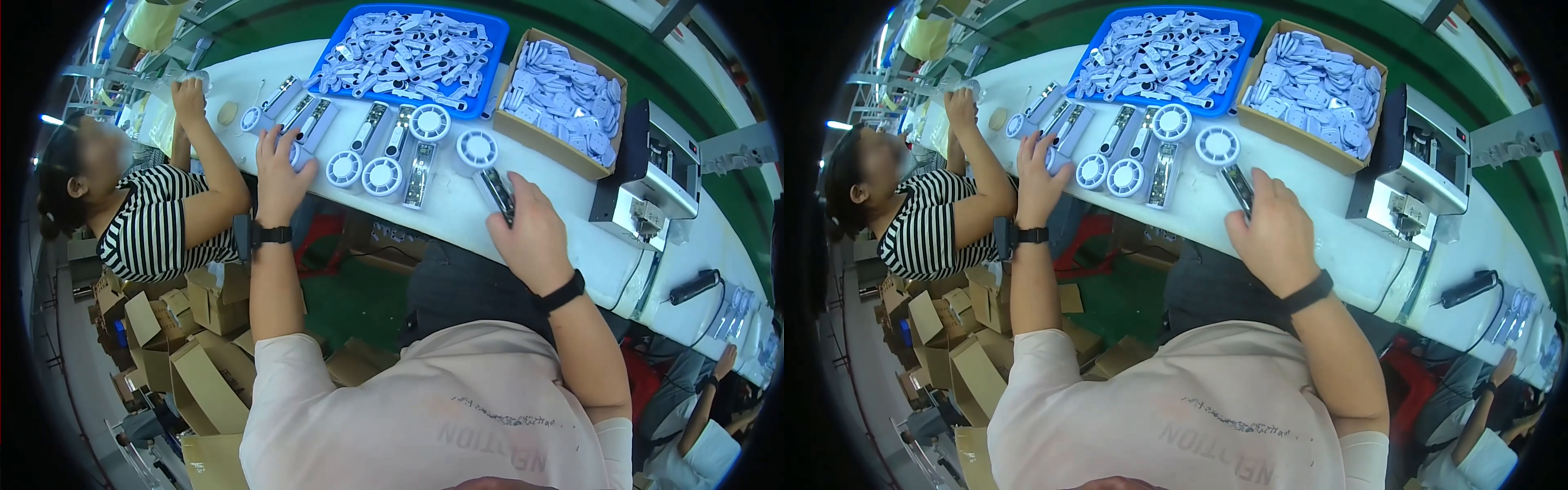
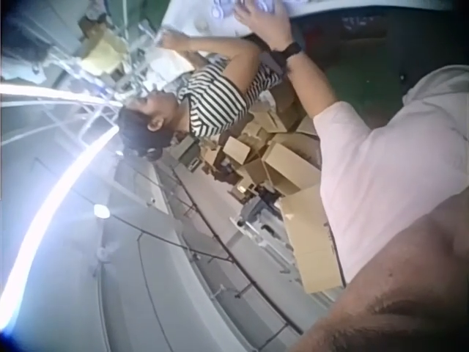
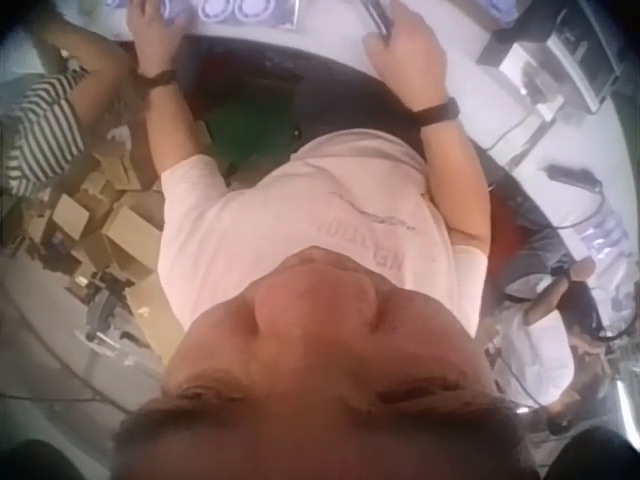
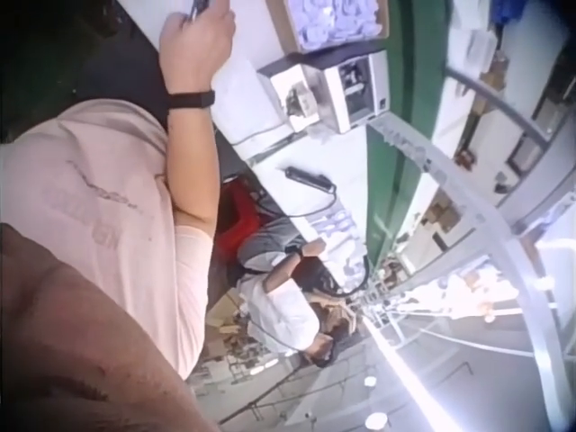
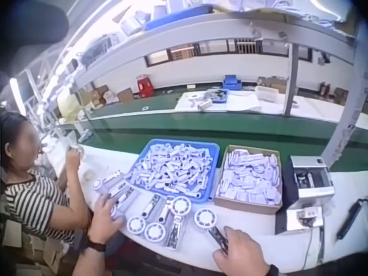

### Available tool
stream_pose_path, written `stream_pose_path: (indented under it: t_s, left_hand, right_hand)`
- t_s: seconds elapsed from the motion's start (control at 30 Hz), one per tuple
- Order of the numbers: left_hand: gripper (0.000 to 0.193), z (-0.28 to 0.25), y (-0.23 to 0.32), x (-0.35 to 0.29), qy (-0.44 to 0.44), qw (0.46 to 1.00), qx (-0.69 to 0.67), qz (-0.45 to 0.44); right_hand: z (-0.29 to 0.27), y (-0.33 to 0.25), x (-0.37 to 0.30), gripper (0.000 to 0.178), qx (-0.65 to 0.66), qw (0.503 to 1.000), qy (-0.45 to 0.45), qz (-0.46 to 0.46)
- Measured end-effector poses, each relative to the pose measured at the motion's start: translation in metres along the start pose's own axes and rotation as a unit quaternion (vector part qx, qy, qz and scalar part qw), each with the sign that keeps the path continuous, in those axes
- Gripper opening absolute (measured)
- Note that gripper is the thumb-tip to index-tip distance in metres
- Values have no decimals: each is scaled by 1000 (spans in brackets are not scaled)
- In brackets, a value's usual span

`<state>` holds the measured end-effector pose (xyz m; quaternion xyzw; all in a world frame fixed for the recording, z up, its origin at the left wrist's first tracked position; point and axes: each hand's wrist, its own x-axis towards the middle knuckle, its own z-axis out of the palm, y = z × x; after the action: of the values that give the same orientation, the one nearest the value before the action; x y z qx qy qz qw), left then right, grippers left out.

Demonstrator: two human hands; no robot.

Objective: Use an electric screwdriver to assemble small components at a factory workstation.

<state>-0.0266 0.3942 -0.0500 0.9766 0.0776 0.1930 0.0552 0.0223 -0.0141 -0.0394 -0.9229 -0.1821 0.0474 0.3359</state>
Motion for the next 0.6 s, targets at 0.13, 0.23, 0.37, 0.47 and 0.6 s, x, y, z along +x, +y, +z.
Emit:
stream_pose_path:
  t_s: [0.13, 0.23, 0.37, 0.47, 0.6]
  left_hand:
    - [57, 22, -7, 0, 46, 997, 47, -27]
    - [58, 28, -32, 10, 62, 995, 63, -41]
    - [56, 25, -61, 17, 41, 996, 65, -55]
    - [55, 8, -45, 24, 15, 997, 56, -43]
    - [50, -13, 34, 36, 135, 986, 102, -3]
  right_hand:
    - [-17, 9, -15, 49, -27, 999, -19, -17]
    - [-25, 10, -22, 45, -35, 999, -14, -31]
    - [-39, 19, -29, 43, -33, 995, 9, -94]
    - [-57, 36, -46, 44, -29, 992, 37, -114]
    - [-60, 69, -77, 47, -46, 992, 45, -109]
